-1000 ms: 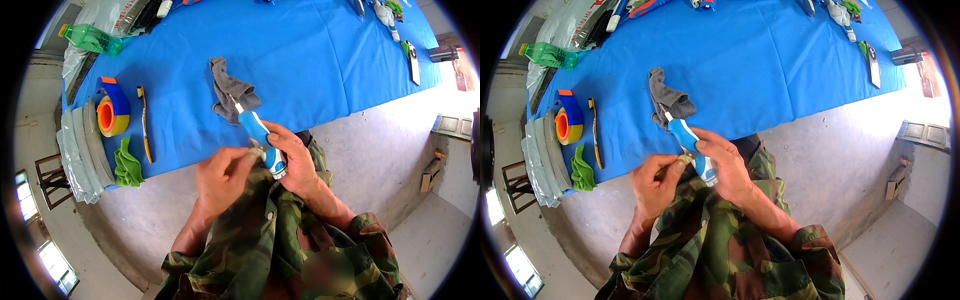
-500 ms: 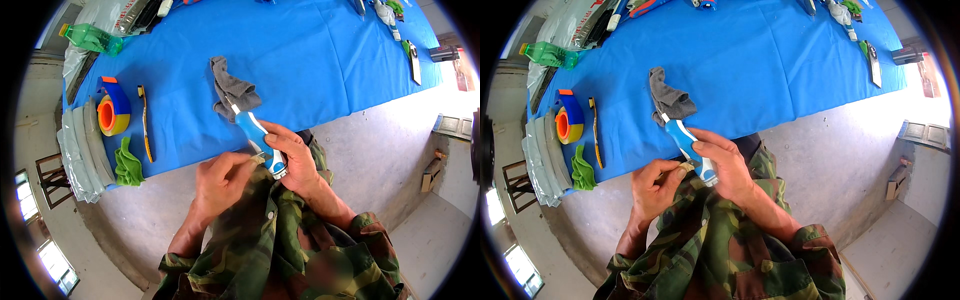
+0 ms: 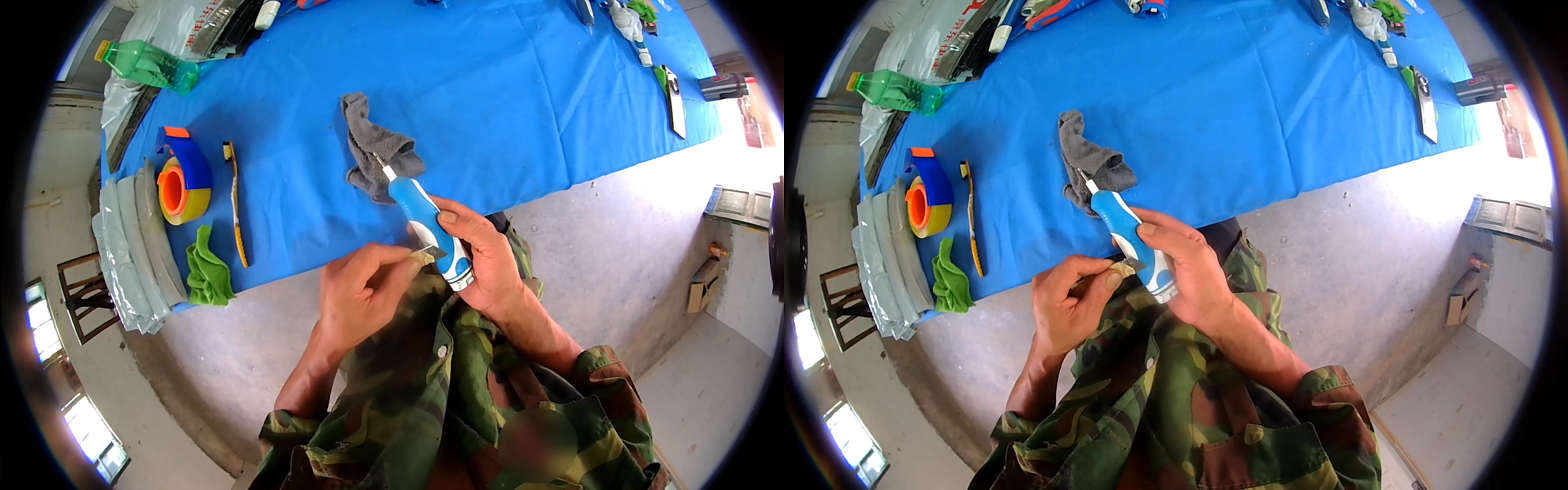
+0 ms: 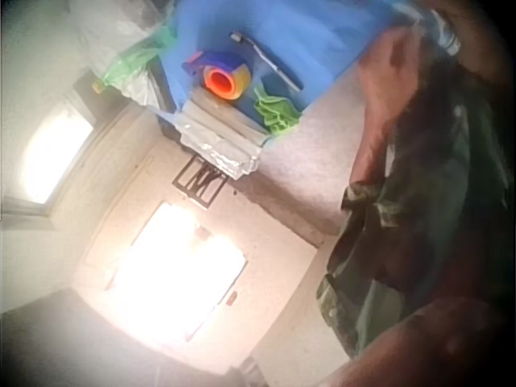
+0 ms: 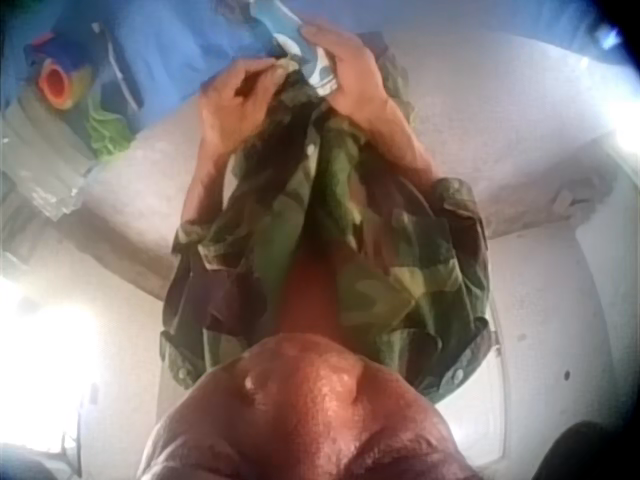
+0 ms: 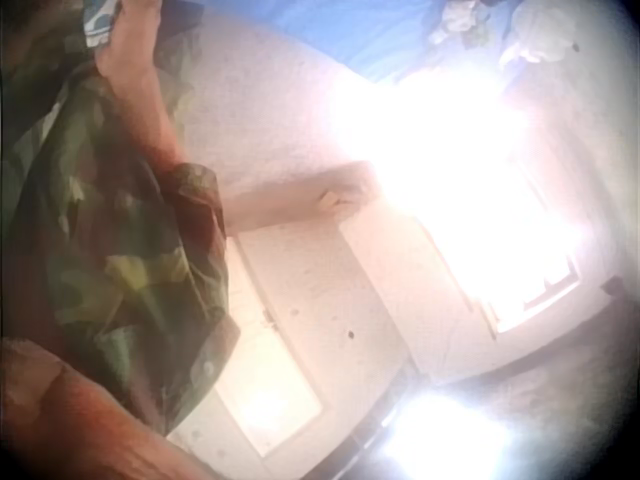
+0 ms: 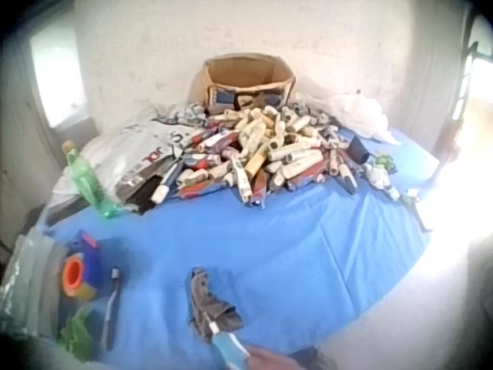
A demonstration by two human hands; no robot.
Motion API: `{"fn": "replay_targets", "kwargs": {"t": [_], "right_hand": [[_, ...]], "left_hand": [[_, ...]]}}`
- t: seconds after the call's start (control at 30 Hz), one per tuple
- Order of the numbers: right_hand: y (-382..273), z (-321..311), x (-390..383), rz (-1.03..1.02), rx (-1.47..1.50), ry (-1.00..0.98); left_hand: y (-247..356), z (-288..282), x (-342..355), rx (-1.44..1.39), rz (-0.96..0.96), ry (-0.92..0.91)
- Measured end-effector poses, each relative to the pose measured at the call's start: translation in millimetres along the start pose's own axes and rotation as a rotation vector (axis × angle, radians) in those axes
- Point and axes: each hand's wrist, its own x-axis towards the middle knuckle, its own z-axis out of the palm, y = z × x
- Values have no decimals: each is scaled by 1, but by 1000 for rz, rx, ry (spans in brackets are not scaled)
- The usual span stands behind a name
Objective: The person wipes the exterior of the clippers with a cloth, removes the clipper head by hand, and continues to wipe and clean the components.
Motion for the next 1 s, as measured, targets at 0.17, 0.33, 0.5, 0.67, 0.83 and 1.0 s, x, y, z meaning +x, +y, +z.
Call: {"fn": "replay_targets", "kwargs": {"t": [0.17,0.33,0.5,0.67,0.83,1.0], "right_hand": [[-2,-5,-4,15,14,7],[-1,-6,-3,-37,-52,46],[-17,-4,-16,-304,-405,146],[-48,23,-11,-813,-1079,443],[-85,12,21,-1124,-1875,570],[-78,-6,30,-1114,-2062,533]], "left_hand": [[-1,3,-6,-109,-37,-50],[-10,-12,-6,-105,-84,71],[-17,-44,8,24,-76,343],[-35,-89,12,313,50,645],[-69,-122,4,467,32,794],[-88,-129,3,536,-4,840]]}}
